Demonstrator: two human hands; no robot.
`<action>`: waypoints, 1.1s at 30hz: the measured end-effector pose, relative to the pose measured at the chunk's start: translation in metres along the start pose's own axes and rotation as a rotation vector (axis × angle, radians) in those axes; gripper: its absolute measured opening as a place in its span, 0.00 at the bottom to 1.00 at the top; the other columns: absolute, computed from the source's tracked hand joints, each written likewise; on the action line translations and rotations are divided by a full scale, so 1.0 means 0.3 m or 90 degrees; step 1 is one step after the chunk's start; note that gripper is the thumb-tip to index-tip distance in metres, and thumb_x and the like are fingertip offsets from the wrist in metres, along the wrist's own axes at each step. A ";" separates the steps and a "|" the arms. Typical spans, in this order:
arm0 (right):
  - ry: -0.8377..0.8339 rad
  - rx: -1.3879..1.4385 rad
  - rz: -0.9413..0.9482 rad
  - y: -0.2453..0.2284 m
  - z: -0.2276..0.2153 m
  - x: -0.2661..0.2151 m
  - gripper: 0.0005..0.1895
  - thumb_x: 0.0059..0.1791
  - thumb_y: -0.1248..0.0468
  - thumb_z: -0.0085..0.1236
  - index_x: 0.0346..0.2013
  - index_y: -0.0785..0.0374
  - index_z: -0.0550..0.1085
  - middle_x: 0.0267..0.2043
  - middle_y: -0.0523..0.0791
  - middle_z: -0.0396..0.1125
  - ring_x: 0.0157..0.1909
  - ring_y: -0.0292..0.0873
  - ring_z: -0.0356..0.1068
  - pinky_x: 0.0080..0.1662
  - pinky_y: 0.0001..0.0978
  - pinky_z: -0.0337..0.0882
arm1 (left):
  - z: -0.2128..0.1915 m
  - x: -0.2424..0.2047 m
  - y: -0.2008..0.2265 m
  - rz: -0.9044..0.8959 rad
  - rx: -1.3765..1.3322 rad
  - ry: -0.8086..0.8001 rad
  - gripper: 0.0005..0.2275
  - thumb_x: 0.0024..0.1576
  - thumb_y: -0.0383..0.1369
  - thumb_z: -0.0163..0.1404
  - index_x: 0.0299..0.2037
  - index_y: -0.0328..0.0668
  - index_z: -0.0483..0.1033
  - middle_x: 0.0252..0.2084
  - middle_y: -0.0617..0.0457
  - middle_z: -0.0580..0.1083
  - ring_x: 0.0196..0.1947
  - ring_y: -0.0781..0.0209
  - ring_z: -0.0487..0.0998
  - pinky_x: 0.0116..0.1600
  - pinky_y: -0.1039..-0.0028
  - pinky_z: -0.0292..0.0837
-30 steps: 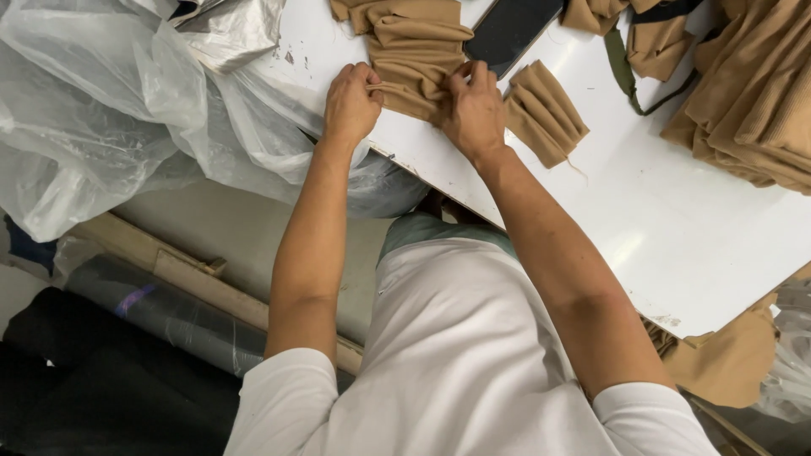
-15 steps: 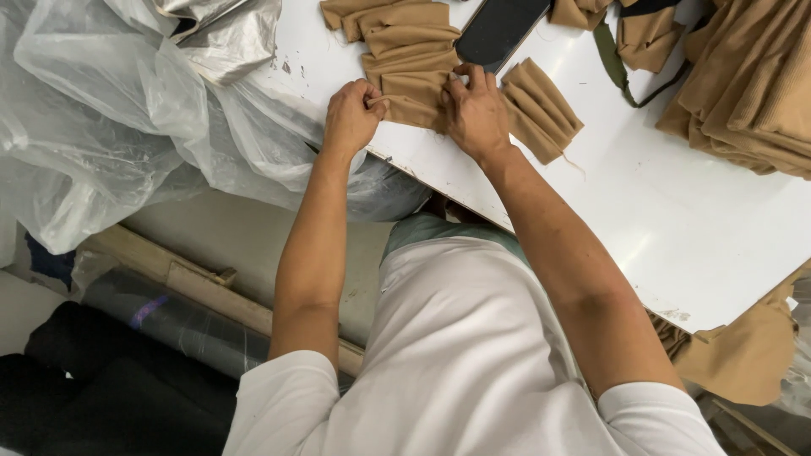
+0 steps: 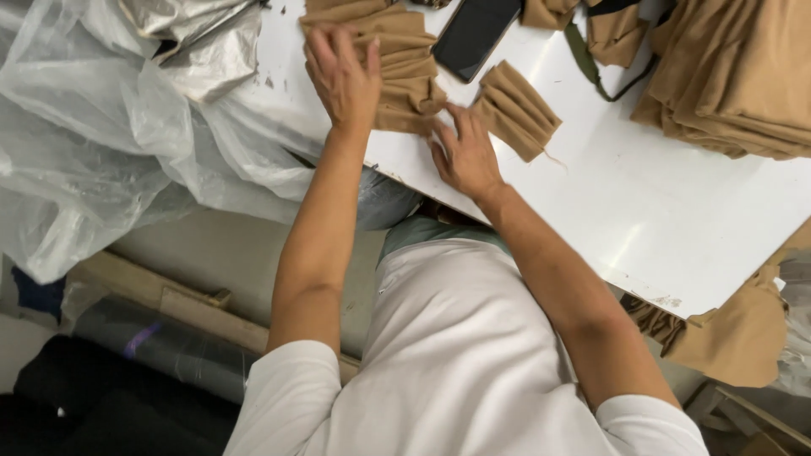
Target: Folding small pleated fabric pieces on a work table in a factory setting.
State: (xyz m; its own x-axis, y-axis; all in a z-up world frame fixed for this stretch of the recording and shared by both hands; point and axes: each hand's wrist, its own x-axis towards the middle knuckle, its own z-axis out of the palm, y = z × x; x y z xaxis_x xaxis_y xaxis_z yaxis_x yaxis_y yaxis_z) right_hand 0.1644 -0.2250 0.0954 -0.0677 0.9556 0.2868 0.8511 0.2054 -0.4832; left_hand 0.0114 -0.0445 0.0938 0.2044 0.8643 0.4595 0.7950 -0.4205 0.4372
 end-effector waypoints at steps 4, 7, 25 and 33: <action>0.049 0.066 0.036 0.016 -0.089 -0.224 0.16 0.55 0.68 0.56 0.59 0.64 0.70 0.65 0.58 0.61 0.60 0.63 0.66 0.57 0.53 0.69 | 0.187 -0.022 -0.027 0.245 -0.003 -0.153 0.11 0.60 0.41 0.60 0.35 0.45 0.74 0.40 0.48 0.66 0.41 0.46 0.68 0.42 0.57 0.66; 0.091 0.026 0.087 0.054 -0.181 -0.406 0.12 0.55 0.72 0.54 0.54 0.66 0.71 0.61 0.59 0.63 0.58 0.63 0.66 0.58 0.54 0.67 | 0.373 0.014 -0.107 0.169 0.038 -0.161 0.10 0.54 0.40 0.63 0.33 0.46 0.79 0.40 0.48 0.70 0.39 0.42 0.71 0.39 0.50 0.72; 0.485 -0.141 0.550 -0.091 -0.237 -1.032 0.08 0.62 0.70 0.46 0.54 0.68 0.71 0.58 0.54 0.59 0.54 0.52 0.65 0.52 0.43 0.72 | 0.449 0.197 0.559 0.311 -0.343 -0.307 0.05 0.65 0.32 0.51 0.40 0.39 0.72 0.40 0.46 0.68 0.39 0.43 0.73 0.44 0.59 0.66; 0.597 -0.282 0.754 -0.183 -0.208 -1.191 0.10 0.59 0.66 0.52 0.52 0.68 0.76 0.56 0.54 0.68 0.62 0.54 0.67 0.65 0.44 0.66 | 0.917 0.302 0.809 0.290 -0.202 -0.096 0.14 0.62 0.43 0.52 0.49 0.42 0.78 0.43 0.40 0.76 0.45 0.39 0.75 0.52 0.55 0.69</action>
State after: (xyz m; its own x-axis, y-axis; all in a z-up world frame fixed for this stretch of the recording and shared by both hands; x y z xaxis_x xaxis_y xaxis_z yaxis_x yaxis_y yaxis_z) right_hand 0.1743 -0.5909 0.0711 0.9130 0.0213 0.4074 0.2741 -0.7718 -0.5738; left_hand 0.3799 0.0075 0.0289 0.5840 0.5961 0.5511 0.4018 -0.8021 0.4418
